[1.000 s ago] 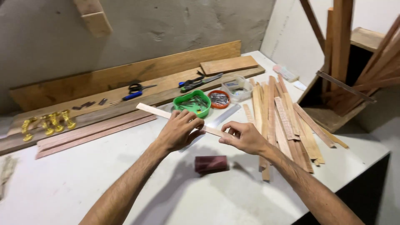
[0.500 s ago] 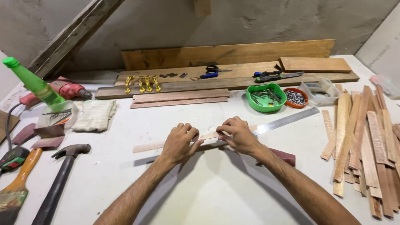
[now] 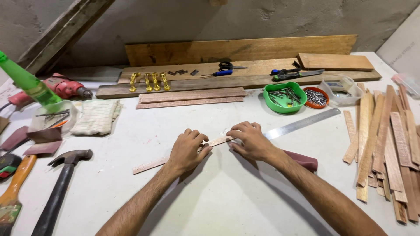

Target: Sanding small wooden strips at a workbench.

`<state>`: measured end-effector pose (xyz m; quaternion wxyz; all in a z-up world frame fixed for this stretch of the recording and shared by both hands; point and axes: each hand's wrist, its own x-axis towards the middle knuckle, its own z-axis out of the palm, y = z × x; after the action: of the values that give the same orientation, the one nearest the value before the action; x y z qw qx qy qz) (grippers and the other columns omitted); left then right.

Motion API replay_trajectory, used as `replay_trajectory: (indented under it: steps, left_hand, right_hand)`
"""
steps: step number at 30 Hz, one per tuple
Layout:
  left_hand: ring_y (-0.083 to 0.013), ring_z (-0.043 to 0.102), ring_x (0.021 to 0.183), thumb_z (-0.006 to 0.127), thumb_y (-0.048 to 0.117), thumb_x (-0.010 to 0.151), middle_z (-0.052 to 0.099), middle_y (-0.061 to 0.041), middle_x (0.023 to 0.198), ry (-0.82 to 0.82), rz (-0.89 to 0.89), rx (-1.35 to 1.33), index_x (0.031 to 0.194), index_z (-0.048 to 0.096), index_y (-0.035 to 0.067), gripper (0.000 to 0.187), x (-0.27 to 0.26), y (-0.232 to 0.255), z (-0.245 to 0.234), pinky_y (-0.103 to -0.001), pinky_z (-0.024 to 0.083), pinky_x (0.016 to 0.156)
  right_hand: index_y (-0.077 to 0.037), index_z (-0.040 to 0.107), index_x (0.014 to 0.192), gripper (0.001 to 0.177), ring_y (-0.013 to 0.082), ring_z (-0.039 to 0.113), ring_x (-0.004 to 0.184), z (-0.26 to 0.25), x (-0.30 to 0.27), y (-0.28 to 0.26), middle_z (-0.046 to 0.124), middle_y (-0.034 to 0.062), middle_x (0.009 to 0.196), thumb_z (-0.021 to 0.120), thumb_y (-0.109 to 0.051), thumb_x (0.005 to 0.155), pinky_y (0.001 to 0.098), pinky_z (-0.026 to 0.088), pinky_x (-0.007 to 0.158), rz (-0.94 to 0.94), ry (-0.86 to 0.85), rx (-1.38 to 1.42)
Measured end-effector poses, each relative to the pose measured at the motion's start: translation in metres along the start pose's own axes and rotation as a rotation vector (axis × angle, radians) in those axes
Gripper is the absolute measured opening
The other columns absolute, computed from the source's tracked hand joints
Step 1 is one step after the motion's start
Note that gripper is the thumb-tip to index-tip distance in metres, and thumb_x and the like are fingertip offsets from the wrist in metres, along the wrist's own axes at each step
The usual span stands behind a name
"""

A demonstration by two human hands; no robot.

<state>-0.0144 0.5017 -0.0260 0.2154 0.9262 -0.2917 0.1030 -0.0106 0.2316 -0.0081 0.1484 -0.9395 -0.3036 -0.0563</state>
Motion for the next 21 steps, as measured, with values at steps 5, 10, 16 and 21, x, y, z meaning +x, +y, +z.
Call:
replay_trajectory:
  steps: [5,10,16,21]
  left_hand:
    - [-0.0209,0.055,0.088,0.077,0.037,0.089,0.066,-0.006,0.092,-0.027,0.137,-0.068,0.100,0.072,0.010,0.029,0.039,0.033,0.025,-0.040,0.047,0.077]
    - [-0.0211,0.056,0.089,0.078,0.035,0.088,0.067,-0.006,0.093,-0.038,0.272,-0.147,0.101,0.073,0.011,0.028,0.072,0.082,0.051,-0.040,0.047,0.077]
    - [-0.0243,0.055,0.093,0.078,0.037,0.087,0.068,-0.006,0.097,-0.122,0.420,-0.246,0.102,0.072,0.012,0.030,0.088,0.127,0.076,-0.043,0.046,0.081]
    - [-0.0239,0.055,0.098,0.076,0.036,0.091,0.064,-0.007,0.103,-0.187,0.446,-0.187,0.109,0.069,0.012,0.030,0.089,0.128,0.081,-0.043,0.047,0.083]
  right_hand:
    - [-0.014,0.065,0.113,0.035,0.0260,0.053,0.125,-0.062,-0.045,0.015,0.067,0.0069,0.121,0.074,-0.038,0.090,0.0520,0.037,0.103,0.193,-0.195,-0.022]
    - [-0.014,0.060,0.111,0.047,0.0263,0.055,0.122,-0.106,-0.096,0.021,0.066,0.0073,0.118,0.079,-0.048,0.084,0.0504,0.037,0.103,0.377,-0.378,-0.052]
    - [-0.017,0.058,0.116,0.051,0.0232,0.057,0.120,-0.110,-0.133,0.023,0.066,0.0025,0.118,0.081,-0.044,0.080,0.0498,0.038,0.102,0.567,-0.449,-0.086]
    - [-0.022,0.063,0.122,0.034,0.0211,0.061,0.118,-0.093,-0.140,0.032,0.070,0.0008,0.119,0.072,-0.034,0.091,0.0510,0.037,0.106,0.501,-0.317,-0.022]
